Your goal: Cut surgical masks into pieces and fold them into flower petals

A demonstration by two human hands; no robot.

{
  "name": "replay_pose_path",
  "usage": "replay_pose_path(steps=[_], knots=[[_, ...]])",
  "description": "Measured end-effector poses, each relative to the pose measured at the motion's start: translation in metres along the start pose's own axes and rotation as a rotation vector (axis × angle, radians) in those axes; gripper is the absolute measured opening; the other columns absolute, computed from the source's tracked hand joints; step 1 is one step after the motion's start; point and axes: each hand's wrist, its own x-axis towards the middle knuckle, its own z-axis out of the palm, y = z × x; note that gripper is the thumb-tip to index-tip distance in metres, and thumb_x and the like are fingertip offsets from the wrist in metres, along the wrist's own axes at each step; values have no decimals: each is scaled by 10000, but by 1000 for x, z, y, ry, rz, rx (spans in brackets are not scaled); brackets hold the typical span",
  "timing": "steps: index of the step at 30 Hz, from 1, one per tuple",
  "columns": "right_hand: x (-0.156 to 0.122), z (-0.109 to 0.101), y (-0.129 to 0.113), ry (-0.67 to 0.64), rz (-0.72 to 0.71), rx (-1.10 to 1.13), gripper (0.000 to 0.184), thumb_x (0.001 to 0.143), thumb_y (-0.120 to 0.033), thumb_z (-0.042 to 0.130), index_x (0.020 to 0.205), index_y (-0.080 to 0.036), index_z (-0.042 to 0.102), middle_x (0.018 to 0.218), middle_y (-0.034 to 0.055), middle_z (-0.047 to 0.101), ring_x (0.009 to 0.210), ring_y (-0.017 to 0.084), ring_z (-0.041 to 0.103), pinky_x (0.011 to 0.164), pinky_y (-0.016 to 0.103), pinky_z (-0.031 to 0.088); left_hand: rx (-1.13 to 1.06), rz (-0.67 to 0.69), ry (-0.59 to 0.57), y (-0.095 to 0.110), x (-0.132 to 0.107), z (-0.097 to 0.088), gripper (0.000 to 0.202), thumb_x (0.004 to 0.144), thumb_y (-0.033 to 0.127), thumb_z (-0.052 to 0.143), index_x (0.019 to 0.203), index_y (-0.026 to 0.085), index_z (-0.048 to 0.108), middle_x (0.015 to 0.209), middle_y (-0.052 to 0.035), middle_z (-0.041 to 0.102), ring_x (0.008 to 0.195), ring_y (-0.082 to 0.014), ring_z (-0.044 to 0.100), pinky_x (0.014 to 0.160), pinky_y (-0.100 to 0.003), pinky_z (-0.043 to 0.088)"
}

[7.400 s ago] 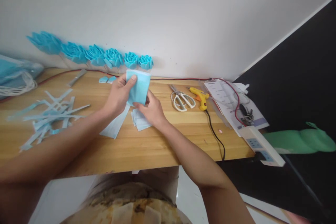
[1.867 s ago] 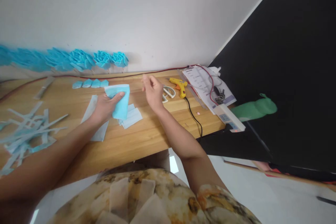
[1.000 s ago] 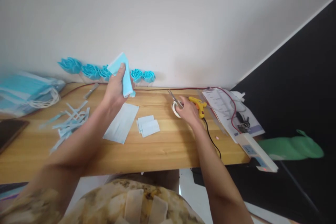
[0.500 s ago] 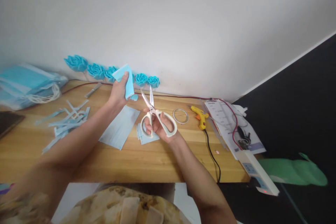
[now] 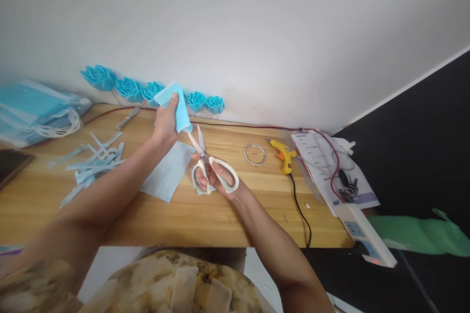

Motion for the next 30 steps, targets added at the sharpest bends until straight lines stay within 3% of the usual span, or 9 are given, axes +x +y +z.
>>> replay_pose_path(steps=[10, 17, 30], knots=[[2, -3, 4, 59, 19, -25, 596, 799, -708, 636, 1203, -270, 630, 745, 7, 543, 602, 166, 442, 556, 329, 381, -5, -4, -43, -8, 1, -3, 493, 643, 579, 863, 780, 202, 576, 673, 38, 570, 584, -102, 546, 546, -231, 470], [5, -8, 8, -63, -52, 68, 553, 872, -635, 632, 1229, -213, 629, 721, -6, 569, 567, 136, 481, 537, 295, 399, -29, 9, -17, -11, 1, -3, 486, 660, 573, 856, 790, 187, 590, 684, 35, 577, 586, -103, 557, 559, -226, 474], [8, -13, 13, -37, -58, 117, 548, 876, -615, 659, 1253, -218, 641, 758, 1, 610, 607, 133, 524, 568, 280, 459, -42, -53, -34, -13, -11, 4, 476, 650, 542, 879, 751, 180, 587, 626, 38, 575, 538, -96, 535, 515, -218, 484]])
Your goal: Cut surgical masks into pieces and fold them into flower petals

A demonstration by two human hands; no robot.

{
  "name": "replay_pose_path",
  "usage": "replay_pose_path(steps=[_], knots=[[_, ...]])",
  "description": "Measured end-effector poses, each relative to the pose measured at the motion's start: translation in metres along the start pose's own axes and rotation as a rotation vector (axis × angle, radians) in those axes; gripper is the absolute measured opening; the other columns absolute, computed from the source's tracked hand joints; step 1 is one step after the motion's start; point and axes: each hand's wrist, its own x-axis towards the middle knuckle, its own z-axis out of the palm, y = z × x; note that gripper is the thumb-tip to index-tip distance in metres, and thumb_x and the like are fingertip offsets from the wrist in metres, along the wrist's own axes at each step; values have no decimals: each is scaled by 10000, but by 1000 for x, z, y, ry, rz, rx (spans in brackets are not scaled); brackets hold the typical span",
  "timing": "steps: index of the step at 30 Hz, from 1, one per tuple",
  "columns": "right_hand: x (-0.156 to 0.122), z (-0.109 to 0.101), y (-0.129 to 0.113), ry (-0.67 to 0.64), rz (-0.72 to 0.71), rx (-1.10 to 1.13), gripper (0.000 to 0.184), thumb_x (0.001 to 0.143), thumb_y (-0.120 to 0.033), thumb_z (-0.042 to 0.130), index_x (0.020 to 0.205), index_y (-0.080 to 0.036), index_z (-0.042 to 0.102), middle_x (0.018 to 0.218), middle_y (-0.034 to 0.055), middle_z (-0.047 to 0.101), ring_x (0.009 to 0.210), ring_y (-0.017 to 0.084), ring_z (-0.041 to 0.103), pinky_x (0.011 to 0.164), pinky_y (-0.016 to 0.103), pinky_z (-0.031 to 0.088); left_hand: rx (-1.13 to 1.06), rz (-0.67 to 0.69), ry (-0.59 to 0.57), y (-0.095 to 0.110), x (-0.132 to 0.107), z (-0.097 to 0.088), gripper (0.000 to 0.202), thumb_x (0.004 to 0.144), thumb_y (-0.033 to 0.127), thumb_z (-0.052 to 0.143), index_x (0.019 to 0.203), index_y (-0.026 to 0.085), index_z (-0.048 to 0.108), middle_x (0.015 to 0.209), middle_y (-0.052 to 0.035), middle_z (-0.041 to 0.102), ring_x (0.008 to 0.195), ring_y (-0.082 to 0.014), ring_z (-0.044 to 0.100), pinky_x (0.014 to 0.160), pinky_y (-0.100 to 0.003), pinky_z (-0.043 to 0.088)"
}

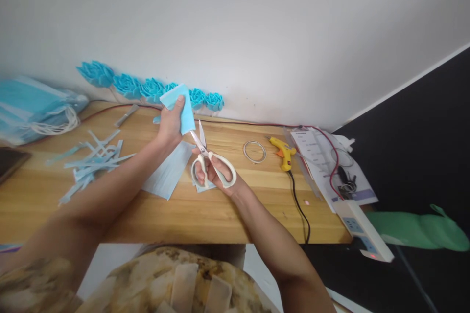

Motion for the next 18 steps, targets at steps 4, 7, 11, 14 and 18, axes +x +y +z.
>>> replay_pose_path(steps=[4, 7, 11, 14, 18], knots=[[1, 0, 2, 6, -9, 21, 522, 876, -601, 666, 1236, -223, 650, 800, 9, 618, 636, 134, 539, 587, 284, 476, 13, 2, -12, 0, -6, 2, 440, 667, 498, 885, 745, 168, 606, 638, 33, 580, 564, -98, 545, 543, -218, 472], [2, 1, 2, 41, -10, 35, 545, 848, -600, 699, 1242, -228, 647, 830, 14, 630, 660, 137, 549, 607, 292, 493, 17, 21, -14, -2, -9, 3, 411, 679, 467, 888, 756, 163, 622, 643, 37, 578, 561, -86, 522, 542, -208, 455], [4, 3, 2, 48, -4, 58, 542, 840, -598, 710, 1232, -229, 646, 837, 17, 643, 681, 147, 571, 619, 300, 506, 30, 51, -23, -5, -12, 4, 375, 706, 443, 876, 748, 161, 632, 644, 35, 583, 558, -81, 501, 544, -203, 457], [5, 3, 1, 53, -5, 81, 547, 821, -603, 732, 1210, -227, 650, 851, 18, 654, 690, 146, 591, 635, 300, 516, 55, 61, -37, -9, -16, 4, 332, 753, 422, 841, 744, 160, 638, 638, 33, 574, 541, -81, 490, 532, -209, 448], [6, 3, 1, 60, -9, 80, 575, 786, -629, 750, 1177, -221, 648, 885, 31, 659, 723, 156, 596, 670, 318, 532, 41, 39, -46, -12, -21, 6, 286, 781, 364, 821, 745, 156, 629, 626, 42, 556, 522, -70, 470, 518, -201, 434]])
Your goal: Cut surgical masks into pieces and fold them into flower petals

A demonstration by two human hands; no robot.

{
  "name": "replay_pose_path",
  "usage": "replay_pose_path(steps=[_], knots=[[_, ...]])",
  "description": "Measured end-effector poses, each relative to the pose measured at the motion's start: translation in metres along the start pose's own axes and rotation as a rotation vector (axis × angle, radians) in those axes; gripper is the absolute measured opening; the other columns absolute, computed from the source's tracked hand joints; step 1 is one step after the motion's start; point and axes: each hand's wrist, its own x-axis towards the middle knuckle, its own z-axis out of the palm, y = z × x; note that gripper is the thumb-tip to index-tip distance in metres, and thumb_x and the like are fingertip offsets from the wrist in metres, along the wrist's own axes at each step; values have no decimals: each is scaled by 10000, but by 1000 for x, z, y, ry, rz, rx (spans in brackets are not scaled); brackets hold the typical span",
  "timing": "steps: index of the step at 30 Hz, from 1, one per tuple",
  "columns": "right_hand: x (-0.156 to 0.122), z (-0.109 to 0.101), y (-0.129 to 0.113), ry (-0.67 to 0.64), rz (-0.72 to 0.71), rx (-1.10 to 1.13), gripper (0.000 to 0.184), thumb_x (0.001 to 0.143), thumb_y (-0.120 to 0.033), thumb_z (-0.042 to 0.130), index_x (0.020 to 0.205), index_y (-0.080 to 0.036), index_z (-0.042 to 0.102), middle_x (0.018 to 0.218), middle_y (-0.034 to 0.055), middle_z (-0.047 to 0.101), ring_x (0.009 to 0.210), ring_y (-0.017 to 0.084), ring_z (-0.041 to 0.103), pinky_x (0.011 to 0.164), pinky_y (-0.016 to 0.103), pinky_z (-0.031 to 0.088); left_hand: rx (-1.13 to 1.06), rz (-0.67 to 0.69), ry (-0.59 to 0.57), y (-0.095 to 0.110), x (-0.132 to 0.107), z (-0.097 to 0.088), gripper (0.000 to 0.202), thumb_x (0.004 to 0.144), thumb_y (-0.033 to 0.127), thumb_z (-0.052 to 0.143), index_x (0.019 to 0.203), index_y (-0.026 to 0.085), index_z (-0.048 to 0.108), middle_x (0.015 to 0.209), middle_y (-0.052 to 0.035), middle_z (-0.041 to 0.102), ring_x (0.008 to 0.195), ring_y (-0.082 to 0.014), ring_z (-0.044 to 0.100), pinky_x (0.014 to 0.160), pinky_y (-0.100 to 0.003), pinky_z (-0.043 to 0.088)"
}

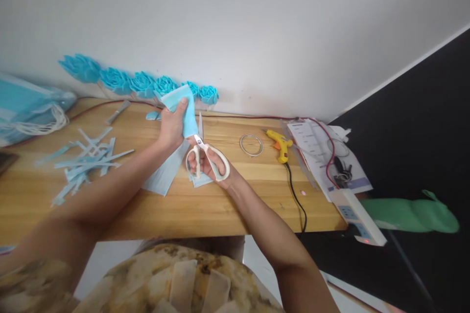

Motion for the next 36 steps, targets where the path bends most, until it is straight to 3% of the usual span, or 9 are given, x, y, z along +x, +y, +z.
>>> replay_pose_path(steps=[5, 11, 19, 36], knots=[[-1, -1, 0, 1, -46, 5, 577, 802, -639, 723, 1181, -212, 641, 911, 45, 644, 750, 164, 560, 691, 329, 512, -15, -7, -5, -2, 0, 0, 277, 785, 360, 818, 744, 158, 633, 630, 43, 558, 526, -68, 478, 528, -199, 441], [-2, 3, 0, 1, -72, 4, 581, 842, -644, 679, 1220, -205, 640, 782, 6, 568, 646, 136, 473, 604, 284, 428, 15, 6, -9, -3, 2, -2, 310, 746, 403, 842, 747, 160, 649, 668, 30, 605, 559, -82, 516, 562, -216, 468], [-3, 8, 0, 110, -59, -63, 600, 790, -715, 674, 1109, -208, 654, 720, -9, 535, 572, 116, 379, 492, 260, 342, 55, 20, 16, -2, 2, -2, 193, 850, 299, 734, 735, 171, 646, 644, 28, 566, 533, -81, 482, 557, -218, 475], [-2, 9, 3, 204, -86, -83, 648, 722, -670, 781, 1123, -178, 650, 635, -45, 547, 475, 76, 377, 405, 229, 291, 83, 27, 49, -6, 6, -6, 229, 811, 365, 751, 752, 181, 627, 691, 3, 561, 584, -119, 495, 604, -276, 465]])
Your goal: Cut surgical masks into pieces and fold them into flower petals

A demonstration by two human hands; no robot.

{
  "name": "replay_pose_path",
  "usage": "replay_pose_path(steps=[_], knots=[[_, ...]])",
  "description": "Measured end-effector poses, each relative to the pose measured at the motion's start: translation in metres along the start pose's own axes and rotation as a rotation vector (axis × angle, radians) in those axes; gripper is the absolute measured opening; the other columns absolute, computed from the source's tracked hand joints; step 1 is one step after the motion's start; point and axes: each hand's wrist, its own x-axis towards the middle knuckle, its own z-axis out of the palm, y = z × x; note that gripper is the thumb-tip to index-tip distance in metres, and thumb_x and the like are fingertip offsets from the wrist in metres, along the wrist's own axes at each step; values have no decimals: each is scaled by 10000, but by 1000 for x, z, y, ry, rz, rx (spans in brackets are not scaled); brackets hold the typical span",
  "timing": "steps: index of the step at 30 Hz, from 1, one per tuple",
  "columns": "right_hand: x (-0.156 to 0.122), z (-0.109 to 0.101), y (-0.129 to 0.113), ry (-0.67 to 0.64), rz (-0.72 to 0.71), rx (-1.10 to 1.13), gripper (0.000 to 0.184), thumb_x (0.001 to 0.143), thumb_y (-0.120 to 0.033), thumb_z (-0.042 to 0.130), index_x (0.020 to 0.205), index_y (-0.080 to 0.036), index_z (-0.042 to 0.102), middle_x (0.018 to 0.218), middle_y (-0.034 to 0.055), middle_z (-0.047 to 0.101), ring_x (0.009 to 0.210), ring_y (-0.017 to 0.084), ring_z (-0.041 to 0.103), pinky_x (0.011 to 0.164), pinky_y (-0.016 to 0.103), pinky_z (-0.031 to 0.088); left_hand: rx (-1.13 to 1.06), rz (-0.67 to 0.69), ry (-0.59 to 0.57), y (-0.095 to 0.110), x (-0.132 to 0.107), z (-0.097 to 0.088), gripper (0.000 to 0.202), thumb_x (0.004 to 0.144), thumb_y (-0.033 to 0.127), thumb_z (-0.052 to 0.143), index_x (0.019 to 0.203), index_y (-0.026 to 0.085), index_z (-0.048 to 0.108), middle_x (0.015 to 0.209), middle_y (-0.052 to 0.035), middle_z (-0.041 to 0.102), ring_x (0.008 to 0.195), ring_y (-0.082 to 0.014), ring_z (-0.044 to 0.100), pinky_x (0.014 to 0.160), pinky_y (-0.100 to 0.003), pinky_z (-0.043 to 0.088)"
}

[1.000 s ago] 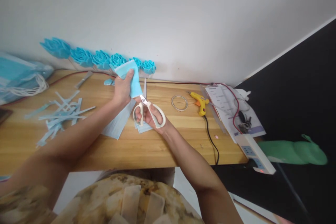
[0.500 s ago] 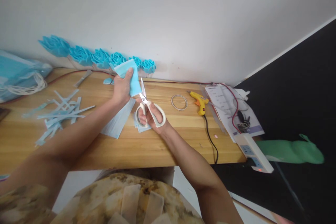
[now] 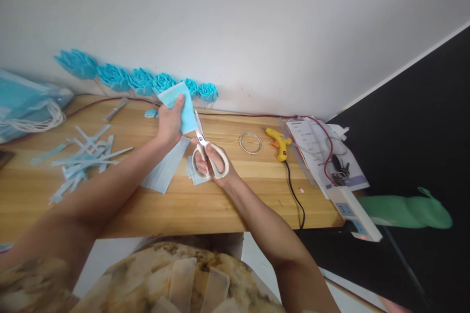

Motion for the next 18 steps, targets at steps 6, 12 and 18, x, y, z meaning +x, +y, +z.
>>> replay_pose_path(steps=[6, 12, 18], knots=[[-2, -5, 4, -14, -1, -23, 589, 803, -631, 740, 1168, -181, 632, 608, -64, 532, 445, 63, 380, 397, 209, 286, -3, 5, 10, -4, 4, -2, 262, 812, 388, 761, 742, 177, 622, 696, 4, 565, 581, -104, 502, 561, -240, 453], [-2, -5, 4, 7, 6, -64, 593, 803, -642, 729, 1171, -189, 626, 613, -73, 524, 432, 56, 355, 391, 208, 283, -21, 6, 28, 0, 5, -1, 268, 770, 379, 819, 738, 175, 648, 701, 5, 596, 596, -103, 523, 551, -213, 458], [-1, -5, -2, -50, 32, -38, 594, 789, -688, 713, 1107, -193, 631, 652, -50, 543, 470, 76, 387, 434, 233, 303, -28, 55, -19, 3, 6, -2, 314, 753, 435, 827, 755, 180, 644, 701, 19, 601, 594, -89, 517, 557, -202, 459]])
